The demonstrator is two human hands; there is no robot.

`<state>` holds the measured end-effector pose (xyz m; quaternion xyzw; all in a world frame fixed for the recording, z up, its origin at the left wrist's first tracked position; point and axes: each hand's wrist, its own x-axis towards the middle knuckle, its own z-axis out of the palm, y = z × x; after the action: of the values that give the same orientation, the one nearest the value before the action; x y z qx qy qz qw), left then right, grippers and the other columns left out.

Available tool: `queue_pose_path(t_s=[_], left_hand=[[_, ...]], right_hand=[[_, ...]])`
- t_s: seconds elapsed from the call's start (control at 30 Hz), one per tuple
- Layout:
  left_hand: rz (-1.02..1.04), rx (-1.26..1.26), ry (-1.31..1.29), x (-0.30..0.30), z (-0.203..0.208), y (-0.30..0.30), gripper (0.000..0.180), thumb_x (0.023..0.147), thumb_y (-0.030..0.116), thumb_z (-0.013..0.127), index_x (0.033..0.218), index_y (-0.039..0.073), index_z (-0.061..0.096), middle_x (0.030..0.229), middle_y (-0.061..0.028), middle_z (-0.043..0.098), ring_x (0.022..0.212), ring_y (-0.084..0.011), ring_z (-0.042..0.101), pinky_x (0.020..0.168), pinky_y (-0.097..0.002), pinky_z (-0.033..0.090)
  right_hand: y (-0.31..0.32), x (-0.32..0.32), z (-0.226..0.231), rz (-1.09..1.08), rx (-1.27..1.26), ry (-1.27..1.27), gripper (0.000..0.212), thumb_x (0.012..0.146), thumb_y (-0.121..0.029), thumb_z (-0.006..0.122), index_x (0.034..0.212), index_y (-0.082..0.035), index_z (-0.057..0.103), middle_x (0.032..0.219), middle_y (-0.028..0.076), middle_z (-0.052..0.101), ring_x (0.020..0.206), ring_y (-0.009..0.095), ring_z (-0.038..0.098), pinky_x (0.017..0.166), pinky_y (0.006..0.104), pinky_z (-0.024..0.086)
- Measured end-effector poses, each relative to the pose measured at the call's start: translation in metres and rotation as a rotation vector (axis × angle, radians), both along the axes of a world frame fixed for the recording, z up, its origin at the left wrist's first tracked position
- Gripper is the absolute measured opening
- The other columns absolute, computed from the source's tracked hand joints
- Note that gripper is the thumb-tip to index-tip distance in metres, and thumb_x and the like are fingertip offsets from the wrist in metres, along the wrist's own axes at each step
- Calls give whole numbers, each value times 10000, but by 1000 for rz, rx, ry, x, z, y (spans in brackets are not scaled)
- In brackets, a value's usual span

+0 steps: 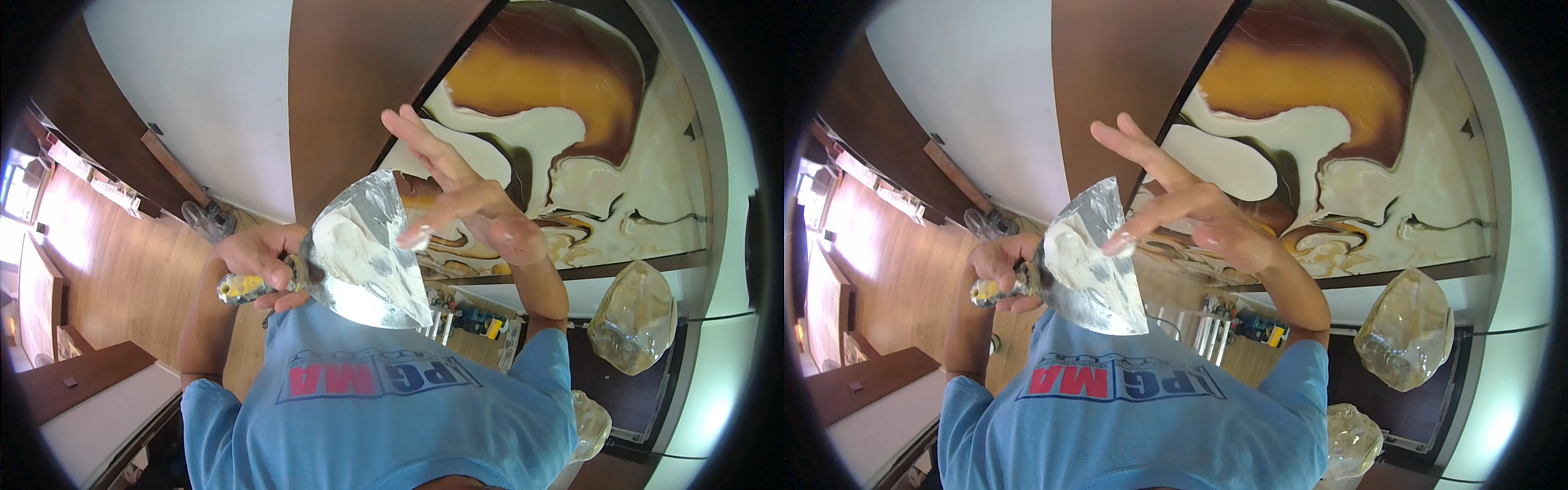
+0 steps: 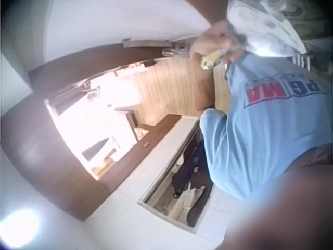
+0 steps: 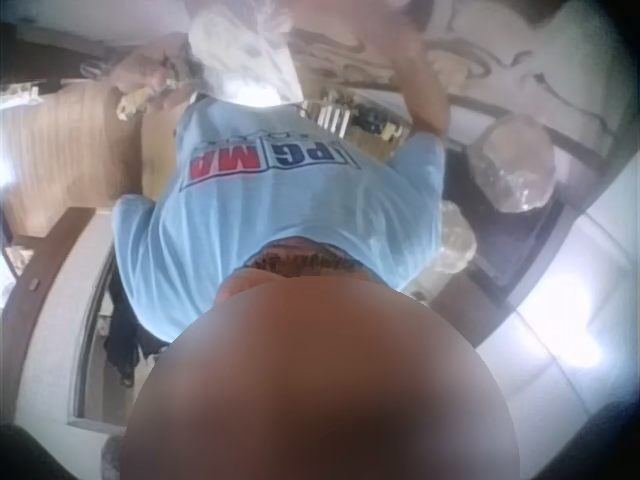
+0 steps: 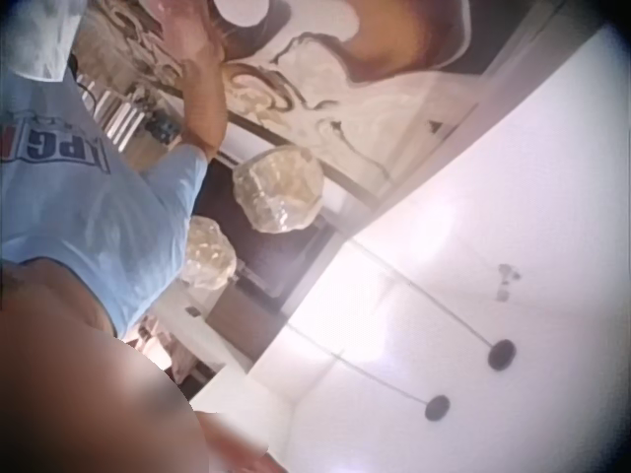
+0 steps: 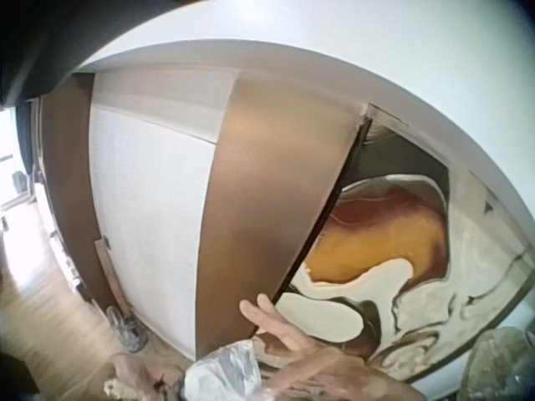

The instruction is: The person applies a white compound to the edge of a large artwork using a putty knife. They repeatedly scoop compound from a plastic bag and smooth it along the artwork's border.

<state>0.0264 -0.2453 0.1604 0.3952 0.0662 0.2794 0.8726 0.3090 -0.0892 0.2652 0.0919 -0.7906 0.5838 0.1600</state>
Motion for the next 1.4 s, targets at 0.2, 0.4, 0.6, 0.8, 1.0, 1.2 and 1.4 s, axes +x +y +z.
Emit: queue_pose_path(t_s=[0.2, 0.4, 0.6, 0.8, 1.0, 1.2, 1.4], left_hand=[[-64, 61, 102, 8, 12, 3, 583, 849, 428, 877, 1050, -67, 644, 751, -112, 678, 511, -104, 628, 441, -239, 482], [28, 25, 72, 3, 13, -4, 656, 863, 439, 865, 1153, -96, 621, 760, -109, 681, 512, -98, 626, 438, -241, 485], [-4, 44, -13, -3, 1, -2, 726, 870, 432, 860, 1219, -141, 581, 767, -125, 682, 516, -101, 625, 443, -236, 490], [-66, 136, -191, -8, -13, 6, 712, 900, 414, 840, 1213, -165, 569, 777, -148, 689, 539, -124, 650, 453, -241, 509], [-69, 121, -266, -11, -23, 7, 711, 934, 360, 815, 1258, -197, 515, 806, -174, 694, 549, -131, 660, 454, -251, 517], [-131, 154, -298, -4, -27, 11, 730, 929, 379, 816, 1259, -195, 510, 816, -176, 691, 552, -134, 662, 457, -251, 518], [-154, 166, -315, 2, -32, 16, 744, 939, 401, 800, 1272, -192, 500, 784, -173, 680, 522, -131, 648, 429, -247, 505]], right_hand=[[-11, -9, 4, -63, 184, -74, 686, 967, -620, 447, 1179, -79, 813, 1743, 251, 152, 1617, 447, -115, 1231, 669, -58], [-6, -8, 4, 0, 337, -92, 651, 989, -587, 438, 1136, -83, 822, 1738, 262, 157, 1618, 444, -111, 1233, 667, -55], [-5, 1, 10, -48, 107, -24, 686, 959, -623, 440, 1237, -105, 794, 1734, 287, 138, 1620, 452, -70, 1247, 646, -5], [-14, 5, 6, -197, 481, 21, 658, 942, -548, 442, 1352, -127, 739, 1734, 299, 109, 1612, 493, -23, 1244, 657, 24], [1, 11, 13, -177, 539, 77, 779, 965, -677, 405, 1281, -63, 766, 1700, 374, 104, 1617, 474, 14, 1244, 638, -21], [-4, 5, 8, -154, 76, 21, 811, 957, -716, 430, 1219, -33, 780, 1724, 339, 15, 1629, 425, -16, 1253, 607, -46], [-7, -5, 2, -73, 13, -27, 838, 950, -749, 427, 1271, -53, 764, 1738, 296, 57, 1627, 425, -30, 1247, 623, -31]])
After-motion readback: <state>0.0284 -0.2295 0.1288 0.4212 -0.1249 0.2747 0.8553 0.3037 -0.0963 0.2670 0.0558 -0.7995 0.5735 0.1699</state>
